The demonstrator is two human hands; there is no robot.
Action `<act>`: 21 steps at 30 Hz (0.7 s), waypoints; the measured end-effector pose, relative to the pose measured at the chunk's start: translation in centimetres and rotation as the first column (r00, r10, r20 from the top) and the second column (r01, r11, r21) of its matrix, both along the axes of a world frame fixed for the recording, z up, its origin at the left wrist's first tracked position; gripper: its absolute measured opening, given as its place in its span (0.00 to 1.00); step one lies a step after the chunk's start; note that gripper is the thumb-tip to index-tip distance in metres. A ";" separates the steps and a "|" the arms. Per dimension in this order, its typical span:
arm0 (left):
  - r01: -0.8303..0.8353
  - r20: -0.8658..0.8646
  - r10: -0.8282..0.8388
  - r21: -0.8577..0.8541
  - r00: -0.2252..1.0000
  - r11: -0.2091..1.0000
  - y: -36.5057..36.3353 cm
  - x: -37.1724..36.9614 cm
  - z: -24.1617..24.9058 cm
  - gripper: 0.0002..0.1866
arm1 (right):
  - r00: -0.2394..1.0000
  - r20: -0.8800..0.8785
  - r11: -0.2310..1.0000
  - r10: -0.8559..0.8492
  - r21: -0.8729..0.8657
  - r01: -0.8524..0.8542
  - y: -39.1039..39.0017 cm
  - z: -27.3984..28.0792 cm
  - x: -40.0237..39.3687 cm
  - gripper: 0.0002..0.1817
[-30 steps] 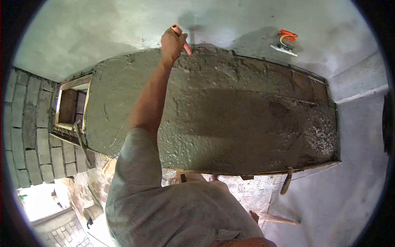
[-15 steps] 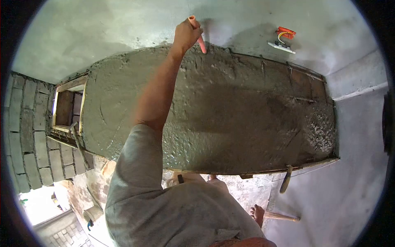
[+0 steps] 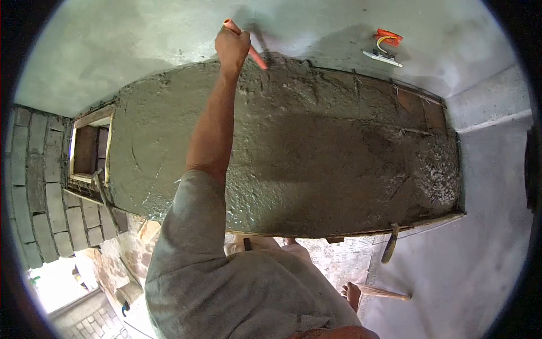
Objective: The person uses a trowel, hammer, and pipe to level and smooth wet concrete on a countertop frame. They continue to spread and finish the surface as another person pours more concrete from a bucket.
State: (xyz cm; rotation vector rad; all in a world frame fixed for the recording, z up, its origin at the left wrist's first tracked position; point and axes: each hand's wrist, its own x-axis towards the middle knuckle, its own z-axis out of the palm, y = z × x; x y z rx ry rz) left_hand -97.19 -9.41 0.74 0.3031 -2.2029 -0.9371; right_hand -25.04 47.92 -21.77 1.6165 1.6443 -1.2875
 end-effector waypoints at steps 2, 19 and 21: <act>-0.012 0.026 0.014 -0.070 1.000 0.997 -1.2 0.1 1.1 0.15 | 0.999 -0.041 0.999 -0.029 0.042 0.031 0.1 0.1 -0.4 0.16; 0.483 -0.090 -0.479 0.281 0.873 0.829 -4.5 4.3 -0.5 0.05 | 0.994 -0.005 0.994 0.111 -0.016 -0.111 2.6 -1.7 -5.2 0.21; 0.357 -0.082 -0.348 0.202 0.934 0.912 -4.5 4.9 0.1 0.06 | 0.994 -0.032 0.994 0.105 0.003 -0.105 3.2 -1.6 -5.8 0.21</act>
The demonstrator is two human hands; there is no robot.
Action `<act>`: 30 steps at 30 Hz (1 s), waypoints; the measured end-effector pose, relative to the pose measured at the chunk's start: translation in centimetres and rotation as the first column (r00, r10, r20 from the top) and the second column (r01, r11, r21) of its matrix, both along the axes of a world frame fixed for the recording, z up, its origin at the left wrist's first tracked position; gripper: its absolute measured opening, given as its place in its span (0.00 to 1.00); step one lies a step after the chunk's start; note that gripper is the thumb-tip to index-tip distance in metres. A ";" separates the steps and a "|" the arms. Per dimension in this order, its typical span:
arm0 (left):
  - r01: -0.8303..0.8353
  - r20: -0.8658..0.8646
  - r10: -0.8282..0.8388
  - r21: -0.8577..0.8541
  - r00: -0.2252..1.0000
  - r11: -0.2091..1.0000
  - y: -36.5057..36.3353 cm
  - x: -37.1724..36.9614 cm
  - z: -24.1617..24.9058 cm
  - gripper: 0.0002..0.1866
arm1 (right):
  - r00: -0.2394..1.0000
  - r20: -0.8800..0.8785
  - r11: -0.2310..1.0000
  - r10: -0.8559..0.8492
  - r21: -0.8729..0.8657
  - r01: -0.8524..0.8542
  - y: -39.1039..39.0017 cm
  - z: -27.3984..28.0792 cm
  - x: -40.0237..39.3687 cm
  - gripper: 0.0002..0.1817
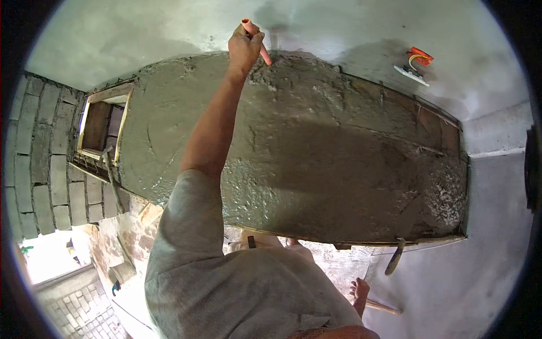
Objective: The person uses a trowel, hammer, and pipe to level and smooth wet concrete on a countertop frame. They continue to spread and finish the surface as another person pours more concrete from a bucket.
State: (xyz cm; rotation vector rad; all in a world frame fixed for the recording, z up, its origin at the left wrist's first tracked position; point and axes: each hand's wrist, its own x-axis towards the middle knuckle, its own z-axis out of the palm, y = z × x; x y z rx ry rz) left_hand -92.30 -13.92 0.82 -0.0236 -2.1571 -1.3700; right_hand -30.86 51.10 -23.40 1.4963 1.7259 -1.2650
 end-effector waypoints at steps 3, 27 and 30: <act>-0.140 0.084 0.140 -0.010 0.987 0.990 1.8 1.3 1.8 0.07 | 0.999 0.013 0.999 0.042 0.029 -0.043 0.7 -0.1 -0.6 0.18; -0.063 0.147 0.137 -0.426 0.980 0.902 3.6 -3.2 0.7 0.15 | 0.993 0.082 0.995 -0.083 0.069 0.077 -3.5 2.8 6.6 0.15; -0.224 0.063 0.286 -0.474 0.956 0.852 4.3 -5.5 0.7 0.13 | 0.996 0.068 0.997 -0.050 0.066 0.046 -3.7 2.0 7.2 0.15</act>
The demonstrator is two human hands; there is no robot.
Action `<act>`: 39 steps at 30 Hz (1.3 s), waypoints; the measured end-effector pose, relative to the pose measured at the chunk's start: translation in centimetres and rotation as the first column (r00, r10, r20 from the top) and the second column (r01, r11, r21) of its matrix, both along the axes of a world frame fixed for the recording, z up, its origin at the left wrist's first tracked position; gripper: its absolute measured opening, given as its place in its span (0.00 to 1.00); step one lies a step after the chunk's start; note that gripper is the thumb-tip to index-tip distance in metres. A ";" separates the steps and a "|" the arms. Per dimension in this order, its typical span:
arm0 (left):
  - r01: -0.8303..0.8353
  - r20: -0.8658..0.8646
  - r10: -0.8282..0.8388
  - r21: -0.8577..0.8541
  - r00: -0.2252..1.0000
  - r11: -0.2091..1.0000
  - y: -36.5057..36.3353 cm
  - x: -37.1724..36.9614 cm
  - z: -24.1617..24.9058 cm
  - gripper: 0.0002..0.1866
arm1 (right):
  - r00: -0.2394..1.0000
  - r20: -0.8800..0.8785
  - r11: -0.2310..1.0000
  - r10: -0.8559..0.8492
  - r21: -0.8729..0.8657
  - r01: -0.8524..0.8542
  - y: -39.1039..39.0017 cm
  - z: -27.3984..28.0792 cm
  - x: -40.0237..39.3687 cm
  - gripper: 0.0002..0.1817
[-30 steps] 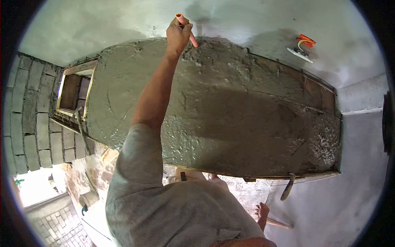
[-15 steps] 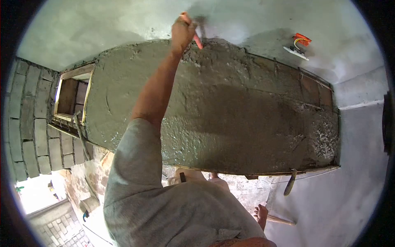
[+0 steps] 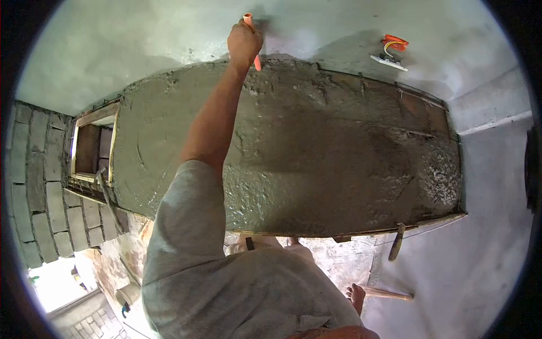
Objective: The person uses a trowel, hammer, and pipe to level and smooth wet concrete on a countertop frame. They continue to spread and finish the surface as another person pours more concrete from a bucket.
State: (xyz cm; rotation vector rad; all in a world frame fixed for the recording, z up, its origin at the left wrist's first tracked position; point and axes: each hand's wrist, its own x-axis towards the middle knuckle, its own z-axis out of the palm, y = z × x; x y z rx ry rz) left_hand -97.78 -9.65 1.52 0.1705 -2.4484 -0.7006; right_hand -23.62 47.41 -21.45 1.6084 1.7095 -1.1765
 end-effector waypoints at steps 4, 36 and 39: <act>0.086 0.082 -0.078 -0.089 0.994 0.992 1.1 0.4 0.6 0.12 | 0.997 -0.035 0.997 -0.073 -0.029 0.072 0.0 -0.1 0.0 0.16; 0.183 -0.203 -0.195 -0.077 0.959 0.980 4.1 -3.2 -2.4 0.12 | 0.995 -0.091 0.999 -0.035 0.000 0.035 2.2 1.4 -2.5 0.16; 0.215 -0.168 -0.193 0.131 0.967 0.968 5.6 -0.3 -0.2 0.13 | 0.997 -0.034 0.998 -0.065 0.005 0.066 2.3 1.3 -1.2 0.16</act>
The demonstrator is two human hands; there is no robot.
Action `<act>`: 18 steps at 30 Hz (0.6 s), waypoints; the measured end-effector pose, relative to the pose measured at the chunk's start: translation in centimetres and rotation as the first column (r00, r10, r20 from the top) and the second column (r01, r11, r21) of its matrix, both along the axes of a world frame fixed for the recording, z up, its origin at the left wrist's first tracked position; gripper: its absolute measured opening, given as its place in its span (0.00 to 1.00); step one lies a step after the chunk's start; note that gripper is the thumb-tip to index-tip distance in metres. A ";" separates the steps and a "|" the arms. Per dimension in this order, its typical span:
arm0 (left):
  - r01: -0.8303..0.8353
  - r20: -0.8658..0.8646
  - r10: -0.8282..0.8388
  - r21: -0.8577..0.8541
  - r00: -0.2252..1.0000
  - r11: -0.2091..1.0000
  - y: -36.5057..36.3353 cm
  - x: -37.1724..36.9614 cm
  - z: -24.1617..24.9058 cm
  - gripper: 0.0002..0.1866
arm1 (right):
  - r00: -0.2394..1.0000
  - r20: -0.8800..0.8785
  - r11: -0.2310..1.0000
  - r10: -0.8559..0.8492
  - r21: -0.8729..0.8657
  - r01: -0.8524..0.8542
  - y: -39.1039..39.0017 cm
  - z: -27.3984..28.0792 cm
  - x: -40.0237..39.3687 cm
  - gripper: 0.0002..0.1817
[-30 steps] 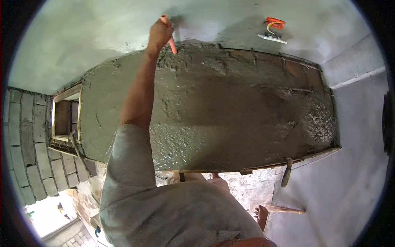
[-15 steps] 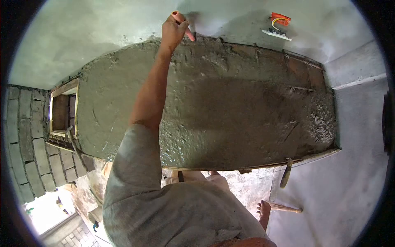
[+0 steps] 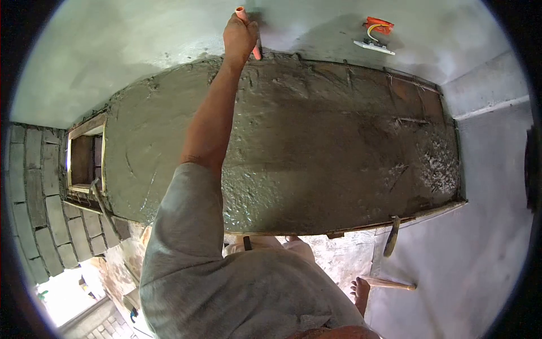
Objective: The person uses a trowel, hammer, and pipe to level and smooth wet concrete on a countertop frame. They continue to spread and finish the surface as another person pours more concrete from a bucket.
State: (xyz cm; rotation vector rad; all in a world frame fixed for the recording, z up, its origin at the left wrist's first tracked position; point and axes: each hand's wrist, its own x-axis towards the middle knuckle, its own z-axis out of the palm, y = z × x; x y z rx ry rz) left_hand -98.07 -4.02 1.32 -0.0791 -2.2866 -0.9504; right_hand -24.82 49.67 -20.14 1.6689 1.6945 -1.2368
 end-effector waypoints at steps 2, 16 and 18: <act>0.135 0.044 -0.139 0.080 0.989 0.988 2.1 1.4 1.4 0.15 | 1.000 0.006 1.000 -0.009 0.003 0.009 0.5 0.1 1.4 0.16; 0.118 -0.114 -0.121 -0.034 0.986 0.992 -1.8 -1.0 -0.1 0.15 | 0.979 -0.086 0.981 0.183 0.090 -0.175 2.5 0.6 -6.0 0.20; 0.123 -0.076 -0.125 -0.028 0.989 0.992 -1.6 -0.6 -0.4 0.14 | 0.979 -0.111 0.984 0.170 0.078 -0.162 2.3 0.2 -6.2 0.16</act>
